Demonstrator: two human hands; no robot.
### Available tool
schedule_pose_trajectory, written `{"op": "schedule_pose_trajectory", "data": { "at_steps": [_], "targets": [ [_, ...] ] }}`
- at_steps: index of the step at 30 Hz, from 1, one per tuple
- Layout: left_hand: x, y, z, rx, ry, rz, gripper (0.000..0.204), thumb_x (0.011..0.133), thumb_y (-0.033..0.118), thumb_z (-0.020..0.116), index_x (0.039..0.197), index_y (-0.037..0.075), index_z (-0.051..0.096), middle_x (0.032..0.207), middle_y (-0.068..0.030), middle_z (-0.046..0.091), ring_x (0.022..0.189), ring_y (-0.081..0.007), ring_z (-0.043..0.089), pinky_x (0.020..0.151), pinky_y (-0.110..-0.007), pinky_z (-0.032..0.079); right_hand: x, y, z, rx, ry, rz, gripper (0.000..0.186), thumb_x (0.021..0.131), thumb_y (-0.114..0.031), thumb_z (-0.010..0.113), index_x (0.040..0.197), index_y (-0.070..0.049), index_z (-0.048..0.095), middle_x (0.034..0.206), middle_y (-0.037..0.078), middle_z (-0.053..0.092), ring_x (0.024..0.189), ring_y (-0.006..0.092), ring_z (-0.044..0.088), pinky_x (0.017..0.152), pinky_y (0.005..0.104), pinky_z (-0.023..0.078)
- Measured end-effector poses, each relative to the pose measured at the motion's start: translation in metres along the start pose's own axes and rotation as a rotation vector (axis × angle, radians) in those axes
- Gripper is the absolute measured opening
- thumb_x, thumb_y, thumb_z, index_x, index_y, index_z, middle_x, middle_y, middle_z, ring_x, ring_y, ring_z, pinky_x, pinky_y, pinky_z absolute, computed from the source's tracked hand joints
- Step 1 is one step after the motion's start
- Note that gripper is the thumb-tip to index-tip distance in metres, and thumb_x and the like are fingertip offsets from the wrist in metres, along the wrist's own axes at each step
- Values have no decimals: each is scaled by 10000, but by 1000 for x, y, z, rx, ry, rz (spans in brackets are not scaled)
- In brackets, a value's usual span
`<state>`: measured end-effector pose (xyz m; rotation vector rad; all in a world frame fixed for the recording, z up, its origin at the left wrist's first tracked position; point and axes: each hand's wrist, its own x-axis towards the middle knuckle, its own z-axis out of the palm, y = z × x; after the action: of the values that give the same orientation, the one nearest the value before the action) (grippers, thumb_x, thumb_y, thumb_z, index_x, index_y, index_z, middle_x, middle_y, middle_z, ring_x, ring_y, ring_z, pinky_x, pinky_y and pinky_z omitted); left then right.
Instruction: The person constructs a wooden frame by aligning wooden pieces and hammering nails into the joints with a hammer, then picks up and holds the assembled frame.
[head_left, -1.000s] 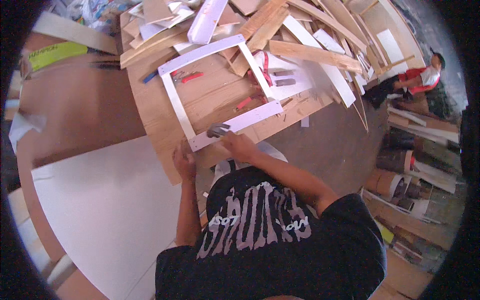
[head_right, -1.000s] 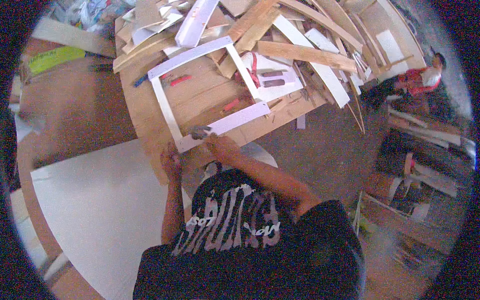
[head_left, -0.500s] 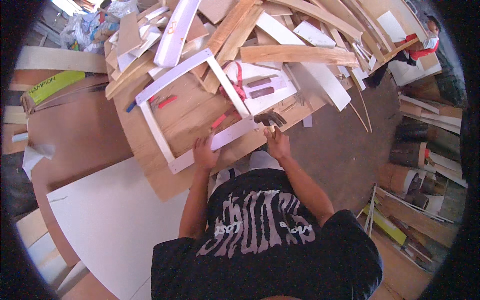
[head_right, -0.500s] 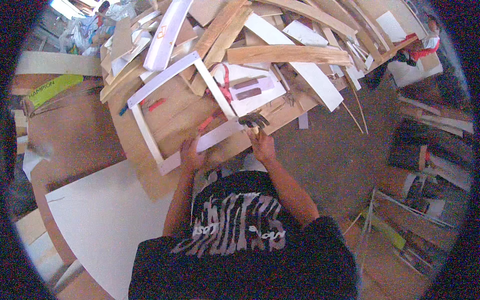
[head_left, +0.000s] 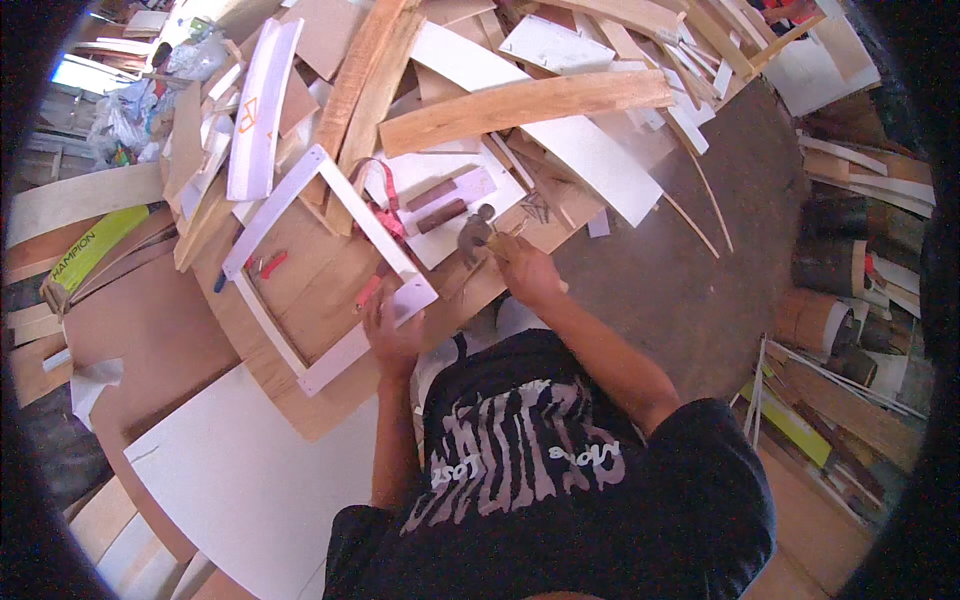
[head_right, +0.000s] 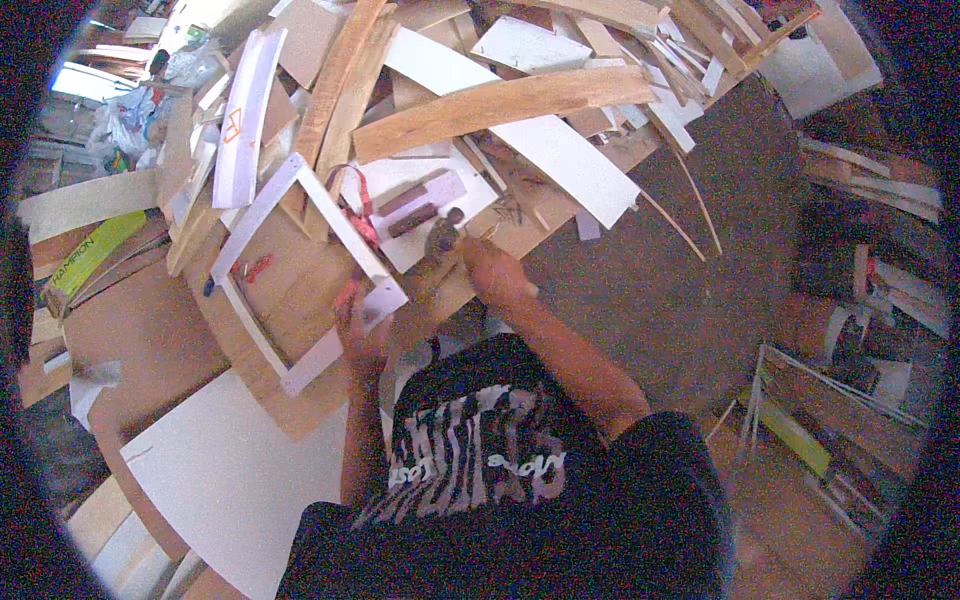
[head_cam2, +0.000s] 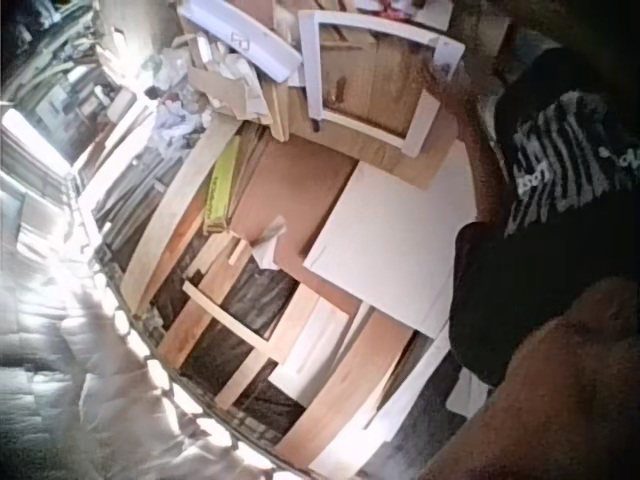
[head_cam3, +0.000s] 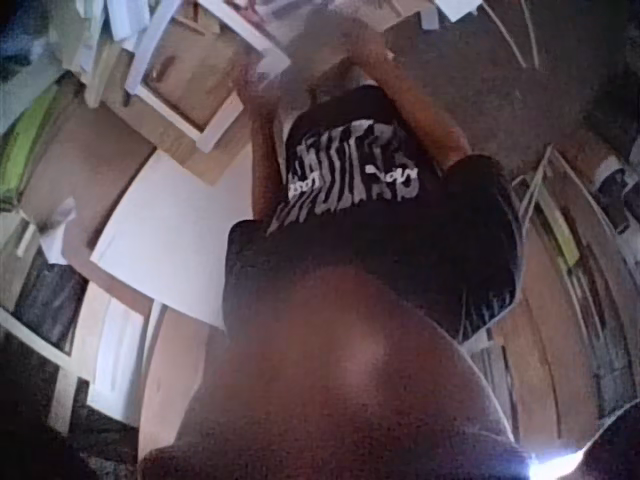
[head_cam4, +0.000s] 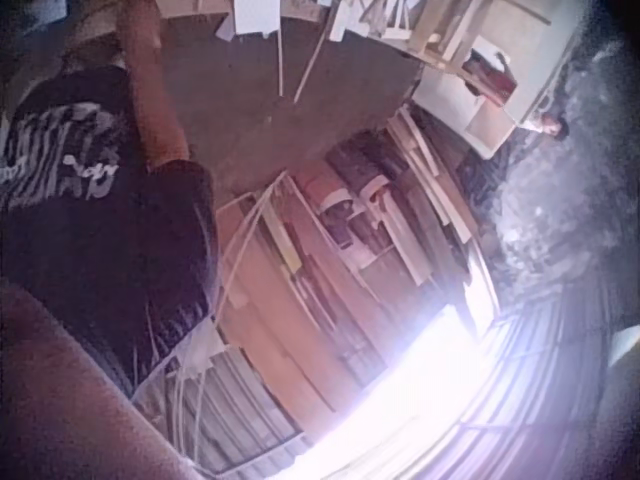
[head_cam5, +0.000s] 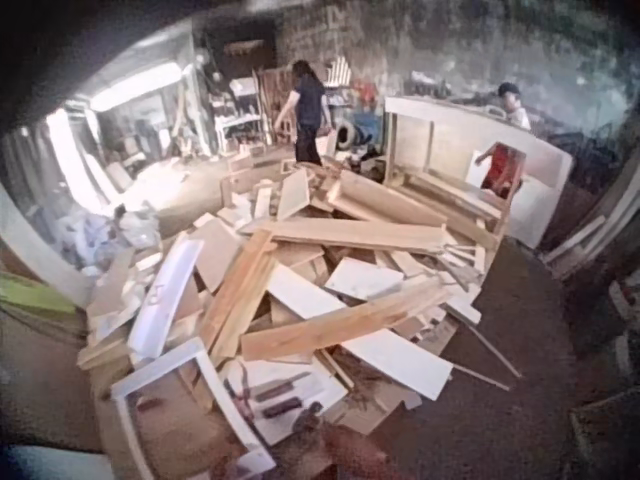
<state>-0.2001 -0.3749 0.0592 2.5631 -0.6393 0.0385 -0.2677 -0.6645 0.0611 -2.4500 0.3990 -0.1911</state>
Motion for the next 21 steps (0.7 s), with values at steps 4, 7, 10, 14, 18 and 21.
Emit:
{"op": "schedule_pose_trajectory", "data": {
  "at_steps": [4,7,10,14,18,21],
  "targets": [
    [34,60,29,-146,19,62,694,808,238,769,1423,51,508,1445,-218,490,1370,-408,415,1148,-533,289,14,13,31,-84,-78,63,400,912,-188,632,1286,-68,559,1214,206,627,966,418,664,803,502,566],
    [49,83,34,-120,45,-72,769,814,322,762,1473,62,461,1481,-262,426,1410,-441,341,1160,-551,260,18,24,45,-29,-72,31,400,928,-128,541,1323,-65,547,1260,208,582,997,413,674,809,475,593],
    [55,66,39,173,145,-45,847,779,364,755,1505,74,428,1427,-272,476,1338,-469,419,1133,-559,293,22,40,57,-131,-26,-110,413,923,-102,534,1335,-74,543,1238,198,576,994,407,673,810,468,598],
    [49,48,46,159,41,-244,878,748,357,722,1521,78,412,1343,-260,545,1234,-457,514,1093,-548,337,25,40,58,-99,-40,-124,417,910,-81,550,1327,-84,552,1226,200,577,1050,414,648,830,471,594],
    [52,51,46,201,88,-211,853,749,317,664,1529,84,407,1219,-227,620,1142,-419,575,1047,-519,385,25,53,70,-146,12,-229,406,897,-79,577,1303,-81,572,1206,212,583,1086,420,628,870,480,576],
    [51,54,45,284,137,-189,834,757,307,658,1524,83,418,1189,-219,637,1139,-403,581,1032,-513,400,27,52,67,-99,11,-237,377,893,-82,592,1270,-75,596,1188,223,589,1083,420,624,893,485,560]
  ]
}}
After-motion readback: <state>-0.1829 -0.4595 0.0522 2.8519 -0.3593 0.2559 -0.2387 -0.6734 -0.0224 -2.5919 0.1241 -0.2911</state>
